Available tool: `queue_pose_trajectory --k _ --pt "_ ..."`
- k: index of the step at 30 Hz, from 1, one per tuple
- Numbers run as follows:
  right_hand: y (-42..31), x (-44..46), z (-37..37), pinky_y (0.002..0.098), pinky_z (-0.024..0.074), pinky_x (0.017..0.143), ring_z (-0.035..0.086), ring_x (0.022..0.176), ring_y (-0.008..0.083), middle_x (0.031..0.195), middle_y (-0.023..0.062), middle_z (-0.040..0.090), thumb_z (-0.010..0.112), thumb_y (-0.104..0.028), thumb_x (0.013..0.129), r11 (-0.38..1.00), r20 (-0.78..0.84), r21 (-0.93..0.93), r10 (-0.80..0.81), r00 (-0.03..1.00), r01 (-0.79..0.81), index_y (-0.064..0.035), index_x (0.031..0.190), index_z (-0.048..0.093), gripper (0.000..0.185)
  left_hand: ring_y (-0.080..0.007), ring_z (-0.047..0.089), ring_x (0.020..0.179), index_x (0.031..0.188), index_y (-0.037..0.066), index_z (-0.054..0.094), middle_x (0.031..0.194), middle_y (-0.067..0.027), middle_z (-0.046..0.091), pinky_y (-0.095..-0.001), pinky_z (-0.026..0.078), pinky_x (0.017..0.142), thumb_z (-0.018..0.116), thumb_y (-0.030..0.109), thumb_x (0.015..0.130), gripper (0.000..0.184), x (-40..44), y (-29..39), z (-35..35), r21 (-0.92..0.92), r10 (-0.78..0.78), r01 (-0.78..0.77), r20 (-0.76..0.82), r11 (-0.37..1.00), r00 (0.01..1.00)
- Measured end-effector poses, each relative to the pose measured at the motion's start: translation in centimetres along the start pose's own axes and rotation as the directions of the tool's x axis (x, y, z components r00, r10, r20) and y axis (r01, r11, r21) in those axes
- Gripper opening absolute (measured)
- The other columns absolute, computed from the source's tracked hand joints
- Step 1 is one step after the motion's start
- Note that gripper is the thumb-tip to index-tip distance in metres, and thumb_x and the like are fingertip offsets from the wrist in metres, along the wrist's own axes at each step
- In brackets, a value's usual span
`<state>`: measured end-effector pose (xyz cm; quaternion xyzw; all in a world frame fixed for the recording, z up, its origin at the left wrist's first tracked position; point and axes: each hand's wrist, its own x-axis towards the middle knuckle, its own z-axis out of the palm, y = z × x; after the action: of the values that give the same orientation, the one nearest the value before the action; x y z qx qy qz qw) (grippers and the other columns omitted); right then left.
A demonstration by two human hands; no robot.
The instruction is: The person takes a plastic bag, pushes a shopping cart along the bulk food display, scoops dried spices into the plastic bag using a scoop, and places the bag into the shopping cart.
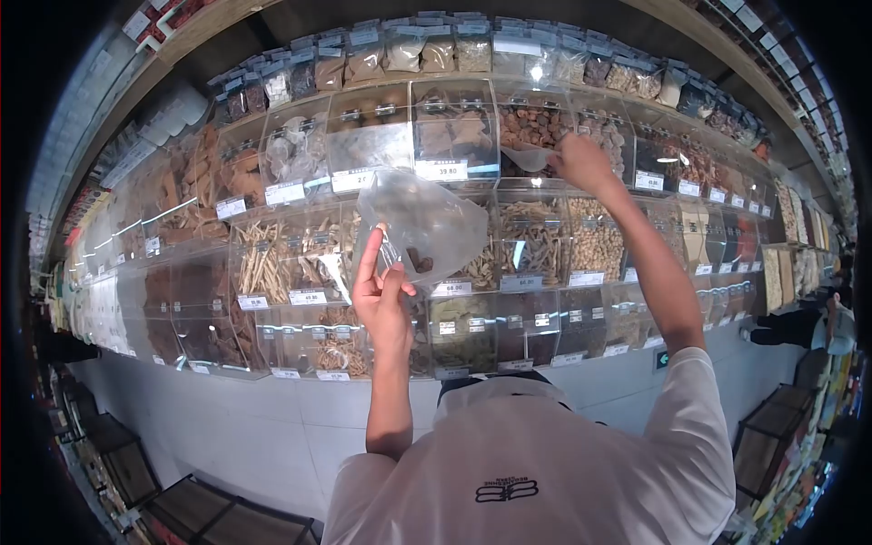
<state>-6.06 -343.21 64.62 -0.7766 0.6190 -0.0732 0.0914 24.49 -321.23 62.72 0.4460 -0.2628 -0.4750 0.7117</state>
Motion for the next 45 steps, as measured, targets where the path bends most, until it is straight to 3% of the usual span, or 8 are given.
queue_pose_trajectory --k 2,12,17,29,38,41,44,45 --pt "-1.7 -1.1 1.4 0.0489 0.052 0.076 0.066 0.081 0.0421 0.078 0.0254 0.067 0.072 -0.024 0.081 0.998 -0.156 -0.035 0.051 0.986 -0.057 -0.0009 0.081 0.071 0.023 -0.002 0.052 0.061 0.142 -0.007 0.04 0.139 -0.0111 0.054 -0.018 0.047 0.058 0.056 -0.007 0.089 0.055 0.1 0.0 0.1 -0.003 -0.01 0.01 -0.01 1.0 1.0" --pt "-1.6 -1.1 9.7 0.0516 0.0525 0.065 0.065 0.075 0.0429 0.076 0.0234 0.067 0.065 -0.027 0.087 0.965 -0.308 0.122 0.259 0.916 -0.231 -0.0048 0.091 0.07 0.023 -0.0022 0.053 0.063 0.142 -0.005 0.042 0.142 -0.0131 0.05 -0.0177 0.046 0.058 0.055 -0.008 0.087 0.056 -0.2 0.3 0.2 0.022 -0.037 0.037 0.001 0.999 0.999" --pt "-1.5 -1.9 9.8 0.0464 0.0535 0.059 0.067 0.071 0.0376 0.086 0.0177 0.067 0.065 -0.024 0.088 0.981 -0.404 0.028 0.187 0.895 -0.192 -0.0133 0.108 0.067 0.023 -0.0025 0.054 0.064 0.142 -0.005 0.042 0.148 -0.0131 0.045 -0.016 0.046 0.057 0.055 -0.009 0.086 0.057 -0.5 0.6 0.0 0.035 -0.044 0.043 0.008 0.998 0.999" --pt "3.0 -6.8 9.4 0.0448 0.0506 0.074 0.065 0.085 0.0386 0.095 0.0185 0.067 0.07 -0.022 0.085 0.941 -0.506 0.338 0.156 0.848 0.029 -0.0104 0.116 0.066 0.034 -0.0034 0.052 0.063 0.142 -0.006 0.041 0.143 -0.0125 0.049 -0.0182 0.046 0.059 0.055 -0.009 0.086 0.057 -0.9 1.1 -0.3 0.053 -0.045 0.044 0.02 0.998 0.999" --pt "-0.2 -9.7 -4.3 0.0366 0.0513 0.073 0.066 0.079 0.0292 0.09 0.0147 0.068 0.076 -0.017 0.079 0.903 -0.243 0.355 -0.162 0.957 0.243 -0.0043 0.113 0.068 0.037 -0.0035 0.052 0.064 0.141 -0.007 0.042 0.145 -0.0124 0.048 -0.0184 0.046 0.058 0.054 -0.01 0.085 0.058 -0.8 0.9 -0.8 0.005 -0.06 0.06 0.041 0.998 0.997" --pt "-4.8 -10.1 -7.9 0.0351 0.0521 0.069 0.064 0.076 0.025 0.087 0.0113 0.066 0.075 -0.016 0.078 0.863 -0.237 0.167 -0.434 0.869 0.477 -0.007 0.116 0.068 0.039 -0.0036 0.052 0.064 0.141 -0.007 0.042 0.143 -0.0119 0.05 -0.0186 0.046 0.058 0.054 -0.011 0.084 0.058 -0.8 0.8 -0.8 0.004 -0.061 0.061 0.04 0.998 0.997" --pt "-9.3 -10.5 -7.4 0.0343 0.0525 0.065 0.063 0.076 0.0226 0.088 0.008 0.064 0.073 -0.016 0.079 0.59 -0.185 -0.446 -0.797 0.576 0.673 -0.012 0.118 0.068 0.04 -0.0037 0.052 0.064 0.141 -0.007 0.043 0.141 -0.0113 0.052 -0.0186 0.045 0.058 0.054 -0.011 0.084 0.058 -0.9 0.6 -0.4 0.004 -0.054 0.053 0.03 0.999 0.998" --pt "-9.6 -10.6 -7.6 0.034 0.0526 0.065 0.064 0.077 0.0223 0.088 0.0073 0.064 0.073 -0.016 0.079 0.58 -0.181 -0.429 -0.806 0.563 0.693 -0.0134 0.118 0.068 0.04 -0.0038 0.052 0.063 0.141 -0.007 0.043 0.14 -0.0112 0.053 -0.0186 0.045 0.057 0.054 -0.011 0.084 0.058 -1.0 0.6 -0.3 0.005 -0.054 0.054 0.026 0.999 0.998"
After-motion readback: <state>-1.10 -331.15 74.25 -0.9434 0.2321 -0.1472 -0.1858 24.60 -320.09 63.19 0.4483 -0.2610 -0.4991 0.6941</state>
